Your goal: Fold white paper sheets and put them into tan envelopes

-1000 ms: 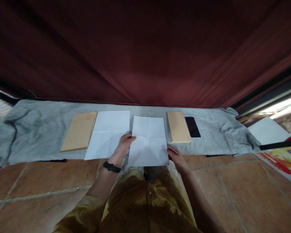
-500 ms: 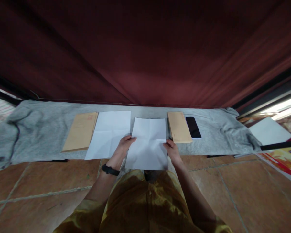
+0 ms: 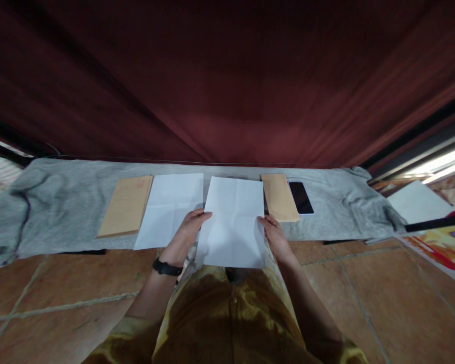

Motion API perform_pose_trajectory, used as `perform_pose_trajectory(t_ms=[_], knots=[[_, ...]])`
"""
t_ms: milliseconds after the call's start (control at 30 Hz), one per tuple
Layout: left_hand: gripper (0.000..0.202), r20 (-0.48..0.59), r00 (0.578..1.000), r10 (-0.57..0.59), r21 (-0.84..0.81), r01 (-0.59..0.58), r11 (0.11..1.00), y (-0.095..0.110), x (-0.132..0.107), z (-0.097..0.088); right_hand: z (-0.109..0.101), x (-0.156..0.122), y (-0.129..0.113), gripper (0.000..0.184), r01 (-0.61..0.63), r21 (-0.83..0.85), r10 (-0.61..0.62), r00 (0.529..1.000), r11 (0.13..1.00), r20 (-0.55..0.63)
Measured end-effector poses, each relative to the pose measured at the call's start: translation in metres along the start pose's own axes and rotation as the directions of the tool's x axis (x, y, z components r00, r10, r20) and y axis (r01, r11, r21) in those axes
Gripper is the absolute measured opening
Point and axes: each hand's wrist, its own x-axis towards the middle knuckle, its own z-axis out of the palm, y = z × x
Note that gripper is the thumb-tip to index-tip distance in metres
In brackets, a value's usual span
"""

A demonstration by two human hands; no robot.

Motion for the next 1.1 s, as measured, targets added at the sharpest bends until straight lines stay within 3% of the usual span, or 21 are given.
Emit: perform_pose_trajectory(t_ms=[133, 300, 600, 767, 933, 1100], knots=[[0.040, -0.004, 0.999, -0.035, 0.056, 0.035, 0.998, -0.003, 0.002, -0.003, -0.001, 0.005, 0.004, 0.036, 0.010, -0.031, -0.010, 1.000, 0.999, 0.013], [0.031, -0.064, 0.998, 0.018, 0.133, -0.009, 0.991, -0.014, 0.005, -0.002, -0.003, 0.009, 0.010, 0.032, 0.033, -0.081, -0.035, 0.999, 0.996, -0.026], [0.033, -0.093, 0.995, 0.029, 0.125, -0.017, 0.992, -0.012, 0.008, -0.002, -0.003, 0.008, 0.007, 0.035, -0.026, -0.044, 0.024, 0.999, 0.999, -0.044], [0.036, -0.110, 0.994, 0.009, 0.023, -0.006, 1.000, -0.009, 0.005, 0.003, -0.002, 0.012, 0.011, 0.041, -0.009, -0.019, 0.008, 0.999, 1.000, -0.047], [0.036, -0.069, 0.997, 0.018, 0.000, -0.018, 1.000, -0.010, 0.003, 0.004, -0.007, 0.016, 0.023, 0.058, 0.117, -0.117, -0.124, 0.991, 0.986, -0.053], [0.033, -0.114, 0.992, 0.051, 0.090, -0.041, 0.995, -0.016, 0.008, 0.004, -0.012, 0.022, 0.031, 0.043, 0.282, -0.314, -0.290, 0.957, 0.907, 0.024]])
